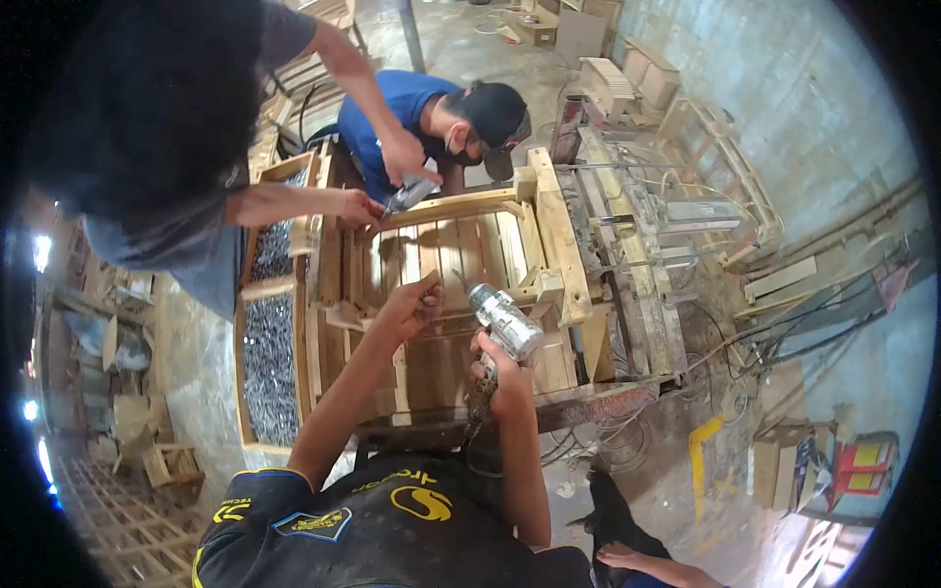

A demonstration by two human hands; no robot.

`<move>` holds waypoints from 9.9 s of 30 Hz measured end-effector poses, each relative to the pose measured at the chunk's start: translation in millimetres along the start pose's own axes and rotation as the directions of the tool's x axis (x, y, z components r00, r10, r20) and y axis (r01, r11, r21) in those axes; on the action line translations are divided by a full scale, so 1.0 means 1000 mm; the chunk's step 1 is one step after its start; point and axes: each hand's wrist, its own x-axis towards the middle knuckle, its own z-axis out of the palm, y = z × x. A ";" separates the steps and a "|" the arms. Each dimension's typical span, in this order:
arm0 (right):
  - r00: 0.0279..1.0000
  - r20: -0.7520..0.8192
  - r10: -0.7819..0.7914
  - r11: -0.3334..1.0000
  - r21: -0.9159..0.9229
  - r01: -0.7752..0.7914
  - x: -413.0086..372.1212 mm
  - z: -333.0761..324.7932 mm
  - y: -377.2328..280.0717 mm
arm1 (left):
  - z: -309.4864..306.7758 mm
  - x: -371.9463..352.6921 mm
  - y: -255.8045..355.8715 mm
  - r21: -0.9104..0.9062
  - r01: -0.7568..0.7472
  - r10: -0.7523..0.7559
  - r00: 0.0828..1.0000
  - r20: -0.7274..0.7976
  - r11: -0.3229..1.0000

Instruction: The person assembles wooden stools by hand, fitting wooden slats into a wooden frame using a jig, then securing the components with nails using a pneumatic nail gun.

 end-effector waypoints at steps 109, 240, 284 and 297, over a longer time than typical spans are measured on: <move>0.985 0.109 -0.133 0.014 -0.994 0.111 0.213 -0.002 0.034 | 0.072 0.319 0.043 0.815 -0.320 -0.196 0.947 0.256 -0.482; 0.987 0.158 0.013 0.023 -0.987 0.157 0.068 0.011 0.038 | 0.012 0.163 0.005 0.887 -0.109 -0.131 0.974 0.186 0.449; 0.890 -0.349 -0.292 0.084 -0.937 -0.339 0.173 0.043 0.082 | -0.029 0.167 -0.009 0.493 -0.326 0.271 0.945 0.182 0.806; 0.900 -0.230 -0.371 -0.039 -0.964 -0.263 0.182 0.026 0.091 | -0.054 0.193 -0.040 0.775 -0.484 0.686 0.722 0.092 0.407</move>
